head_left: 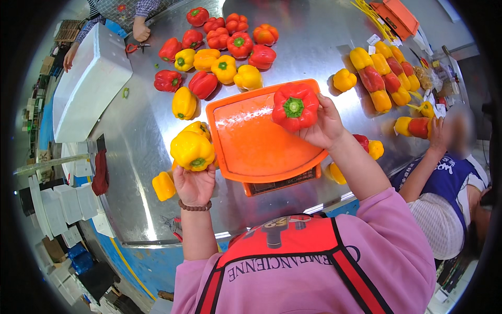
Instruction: The person places red and yellow bell peppers onto a digital scale, weighs them, and then removes them to the table. The person repeats this process with multiple peppers throughout the clip.
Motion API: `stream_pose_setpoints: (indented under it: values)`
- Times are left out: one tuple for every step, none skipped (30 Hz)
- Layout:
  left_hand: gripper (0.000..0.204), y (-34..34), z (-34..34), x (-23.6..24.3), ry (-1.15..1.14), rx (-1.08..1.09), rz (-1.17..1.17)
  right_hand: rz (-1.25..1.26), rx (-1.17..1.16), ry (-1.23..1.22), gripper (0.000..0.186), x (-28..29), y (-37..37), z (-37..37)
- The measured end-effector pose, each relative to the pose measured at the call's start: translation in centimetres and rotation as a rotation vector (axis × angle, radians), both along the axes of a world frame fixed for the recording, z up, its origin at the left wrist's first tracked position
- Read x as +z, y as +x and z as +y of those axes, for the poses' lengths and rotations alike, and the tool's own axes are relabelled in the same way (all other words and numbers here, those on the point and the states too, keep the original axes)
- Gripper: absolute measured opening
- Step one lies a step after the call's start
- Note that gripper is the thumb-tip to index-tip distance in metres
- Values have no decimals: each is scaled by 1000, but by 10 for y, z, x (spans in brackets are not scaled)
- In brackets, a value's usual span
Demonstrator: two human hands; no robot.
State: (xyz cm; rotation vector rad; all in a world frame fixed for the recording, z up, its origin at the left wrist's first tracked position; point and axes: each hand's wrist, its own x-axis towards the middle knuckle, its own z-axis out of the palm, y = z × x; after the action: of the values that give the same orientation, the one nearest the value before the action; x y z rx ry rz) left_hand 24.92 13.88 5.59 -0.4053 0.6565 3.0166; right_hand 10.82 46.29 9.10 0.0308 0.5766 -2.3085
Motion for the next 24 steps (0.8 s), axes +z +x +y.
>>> stream_pose_setpoints:
  values:
    - [61,0,-1,0,4,-1,-5,1,-13,15,73,1,0,-1]
    - [61,0,0,1,-9,17,-17,2,-28,31,73,2,0,-1]
    - [60,0,1,3,-21,33,-29,267,-61,306,74,4,4,-2]
    - [59,-1,4,3,-31,48,-37,535,-94,583,75,7,11,-1]
    - [58,1,2,1,-37,53,-34,802,-127,861,76,12,14,-2]
    - [57,4,-2,-2,-43,58,-31,1489,-201,1215,82,20,12,-2]
    - [56,4,-4,-3,-49,55,-26,1604,-97,1389,82,25,19,-10]
    - [56,3,-3,-3,-48,54,-29,1710,18,1563,83,28,26,-15]
    - [56,2,-1,-3,-48,54,-31,1700,23,1543,84,29,26,-12]
    - [55,3,-3,-2,-54,66,-36,1695,31,1508,85,27,24,-13]
    - [56,4,-4,-2,-53,74,-36,1691,39,1471,86,25,22,-13]
    - [56,4,-4,-2,-52,83,-37,1540,18,1347,88,22,10,0]
    - [56,8,-8,-2,-58,106,-44,1210,-50,1376,88,27,-3,11]
    - [56,8,-10,-1,-74,114,-67,1091,-310,1454,86,4,-26,36]
    - [57,10,-12,-1,-94,128,-92,1145,-565,1671,78,-11,-56,55]
    - [57,9,-13,1,-111,131,-113,1259,-666,1955,76,-36,-82,90]
    - [57,9,-14,2,-98,119,-98,1159,-589,2278,77,-63,-98,124]
    - [58,10,-16,1,-87,111,-86,1020,-480,2422,79,-84,-106,143]
    - [58,12,-18,0,-75,102,-74,983,-357,2441,80,-100,-111,154]
    - [58,15,-19,0,-65,115,-91,950,-231,2451,81,-107,-114,159]
    - [58,17,-18,0,-55,125,-107,898,-206,2353,81,-111,-119,168]
    - [58,19,-18,1,-44,140,-120,855,-182,2254,81,-107,-125,168]
    - [58,20,-17,3,-49,159,-135,810,-160,2155,80,-105,-127,167]
    - [58,20,-15,5,-53,176,-150,835,-294,2054,79,-102,-125,168]
